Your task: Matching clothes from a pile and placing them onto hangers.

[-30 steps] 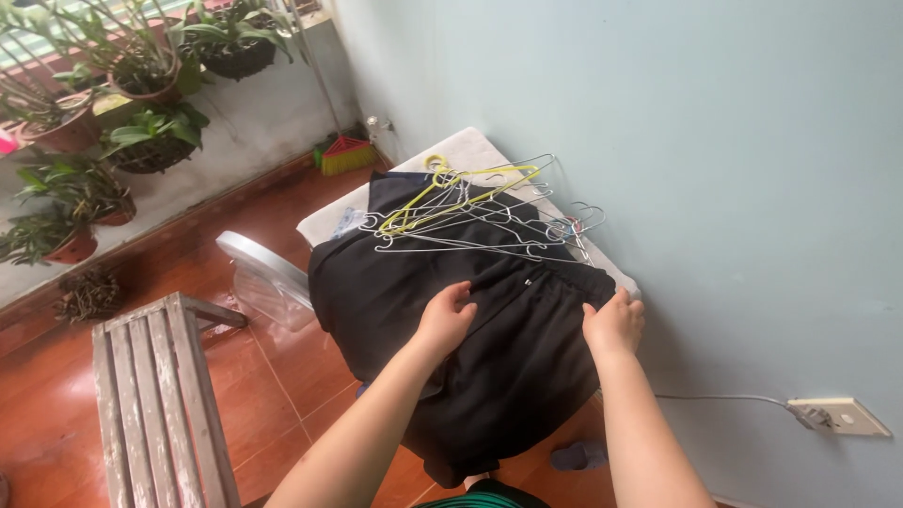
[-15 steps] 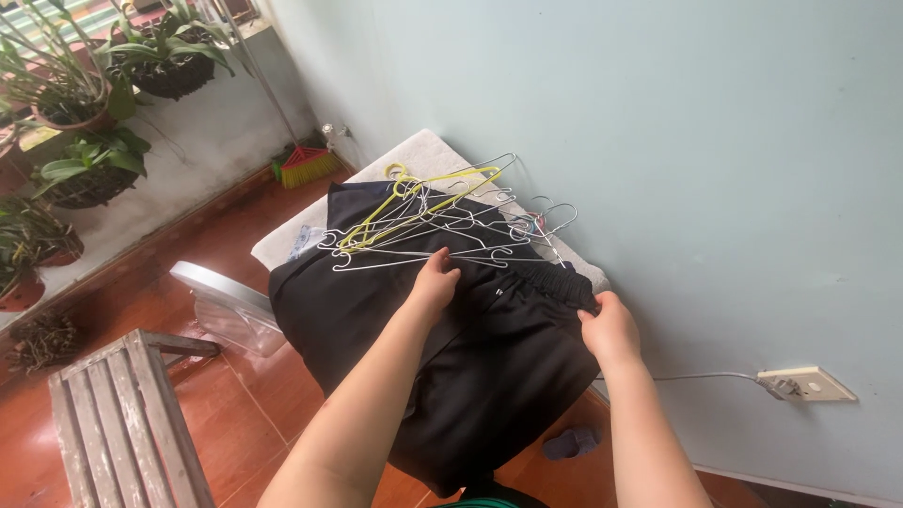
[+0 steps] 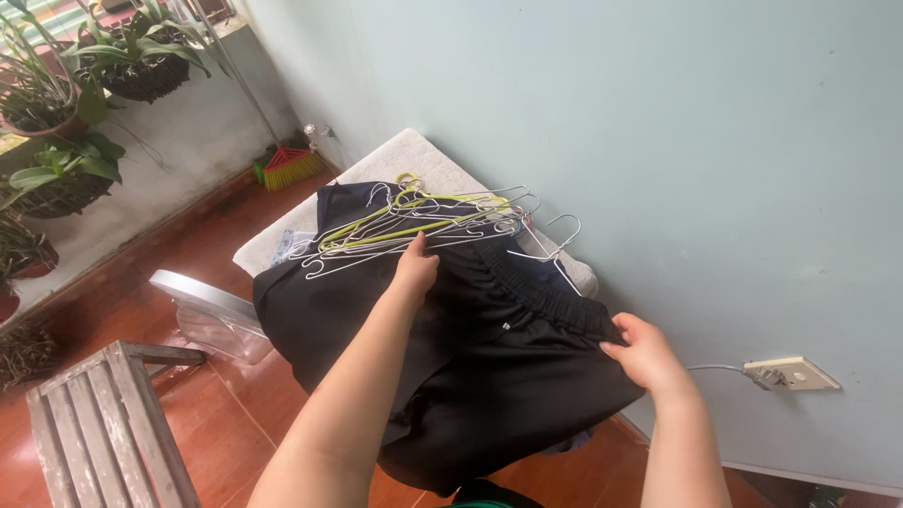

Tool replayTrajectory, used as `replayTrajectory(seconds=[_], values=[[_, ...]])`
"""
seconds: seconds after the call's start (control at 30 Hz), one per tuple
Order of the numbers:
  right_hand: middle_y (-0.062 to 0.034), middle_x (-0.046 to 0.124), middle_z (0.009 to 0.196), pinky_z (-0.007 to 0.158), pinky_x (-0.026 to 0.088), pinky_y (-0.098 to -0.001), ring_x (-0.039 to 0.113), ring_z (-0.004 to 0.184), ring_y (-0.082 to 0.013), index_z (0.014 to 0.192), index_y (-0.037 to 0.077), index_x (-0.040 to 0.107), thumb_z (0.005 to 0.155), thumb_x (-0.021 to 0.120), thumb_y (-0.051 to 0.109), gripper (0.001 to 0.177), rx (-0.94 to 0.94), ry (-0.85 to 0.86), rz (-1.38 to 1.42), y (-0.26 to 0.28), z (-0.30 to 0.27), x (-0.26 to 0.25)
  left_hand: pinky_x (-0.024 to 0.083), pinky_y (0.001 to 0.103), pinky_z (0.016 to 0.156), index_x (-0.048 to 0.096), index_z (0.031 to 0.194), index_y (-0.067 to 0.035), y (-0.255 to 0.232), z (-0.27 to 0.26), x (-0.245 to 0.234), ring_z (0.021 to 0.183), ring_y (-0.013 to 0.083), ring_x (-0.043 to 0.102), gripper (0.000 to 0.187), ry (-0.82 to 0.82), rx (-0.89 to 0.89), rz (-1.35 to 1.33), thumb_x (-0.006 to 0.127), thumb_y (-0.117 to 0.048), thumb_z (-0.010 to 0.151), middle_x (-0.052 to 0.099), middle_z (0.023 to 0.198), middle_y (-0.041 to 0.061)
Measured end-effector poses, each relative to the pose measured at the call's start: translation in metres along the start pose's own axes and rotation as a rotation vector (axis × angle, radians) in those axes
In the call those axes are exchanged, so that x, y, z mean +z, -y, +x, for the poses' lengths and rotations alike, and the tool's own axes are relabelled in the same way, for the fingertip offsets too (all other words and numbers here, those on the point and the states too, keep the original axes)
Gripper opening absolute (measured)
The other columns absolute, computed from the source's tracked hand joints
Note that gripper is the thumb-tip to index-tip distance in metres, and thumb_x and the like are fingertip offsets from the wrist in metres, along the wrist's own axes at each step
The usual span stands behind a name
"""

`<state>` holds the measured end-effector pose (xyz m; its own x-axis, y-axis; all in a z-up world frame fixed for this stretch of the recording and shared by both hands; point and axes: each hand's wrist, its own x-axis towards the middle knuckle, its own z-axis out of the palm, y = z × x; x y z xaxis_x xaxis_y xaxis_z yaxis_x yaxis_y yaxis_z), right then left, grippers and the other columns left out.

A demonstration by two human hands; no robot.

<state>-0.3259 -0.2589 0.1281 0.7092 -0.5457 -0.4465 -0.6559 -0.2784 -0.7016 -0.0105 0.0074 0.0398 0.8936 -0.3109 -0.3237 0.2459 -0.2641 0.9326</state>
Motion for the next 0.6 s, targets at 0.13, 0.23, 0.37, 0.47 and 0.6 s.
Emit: replayTrajectory(seconds=[0.13,0.23,0.37,0.47,0.6], values=[[-0.0057,0.077,0.111,0.092,0.051,-0.0329,0.069,0.105,-0.0163,0.117,0.004,0.066,0.084,0.073,0.001,0.034,-0.027,0.034,0.106,0.004,-0.010,-0.014,0.049,0.031,0.101,0.038,0.156,-0.006,0.025,0.021,0.000,0.123,0.0238,0.063,0.071,0.012,0.030,0.014,0.057,0.001,0.089,0.063,0.143,0.016],[-0.0022,0.073,0.117,0.096,0.047,-0.0308,0.063,0.112,-0.0120,0.122,0.006,0.065,0.083,0.073,0.000,0.040,-0.010,0.005,0.095,0.022,-0.025,-0.021,0.048,0.031,0.103,0.038,0.154,-0.003,0.051,0.043,0.000,0.128,0.0248,0.061,0.069,0.011,0.136,-0.037,0.054,0.005,0.088,0.059,0.146,0.016],[-0.0055,0.077,0.111,0.094,0.049,-0.0317,0.066,0.107,-0.0150,0.117,0.003,0.068,0.086,0.070,-0.002,0.032,0.002,0.049,0.002,0.037,-0.039,-0.033,0.048,0.032,0.106,0.038,0.155,-0.003,0.048,0.047,-0.008,0.131,0.0263,0.059,0.069,-0.059,0.177,-0.025,0.050,0.008,0.088,0.055,0.148,0.018],[-0.0066,0.080,0.106,0.093,0.051,-0.0316,0.069,0.102,-0.0163,0.114,0.002,0.070,0.087,0.068,-0.003,0.027,0.007,0.109,-0.018,0.038,-0.045,-0.041,0.049,0.033,0.104,0.041,0.155,-0.004,0.028,0.031,-0.020,0.128,0.0271,0.062,0.068,-0.103,0.157,0.069,0.049,0.008,0.088,0.057,0.145,0.018],[-0.0065,0.081,0.103,0.090,0.053,-0.0313,0.071,0.099,-0.0160,0.113,0.002,0.073,0.086,0.068,-0.004,0.028,0.022,0.215,0.066,0.034,-0.049,-0.051,0.049,0.036,0.103,0.045,0.151,-0.002,0.048,0.048,-0.030,0.126,0.0318,0.061,0.068,-0.173,0.270,0.299,0.053,0.008,0.085,0.055,0.144,0.019]])
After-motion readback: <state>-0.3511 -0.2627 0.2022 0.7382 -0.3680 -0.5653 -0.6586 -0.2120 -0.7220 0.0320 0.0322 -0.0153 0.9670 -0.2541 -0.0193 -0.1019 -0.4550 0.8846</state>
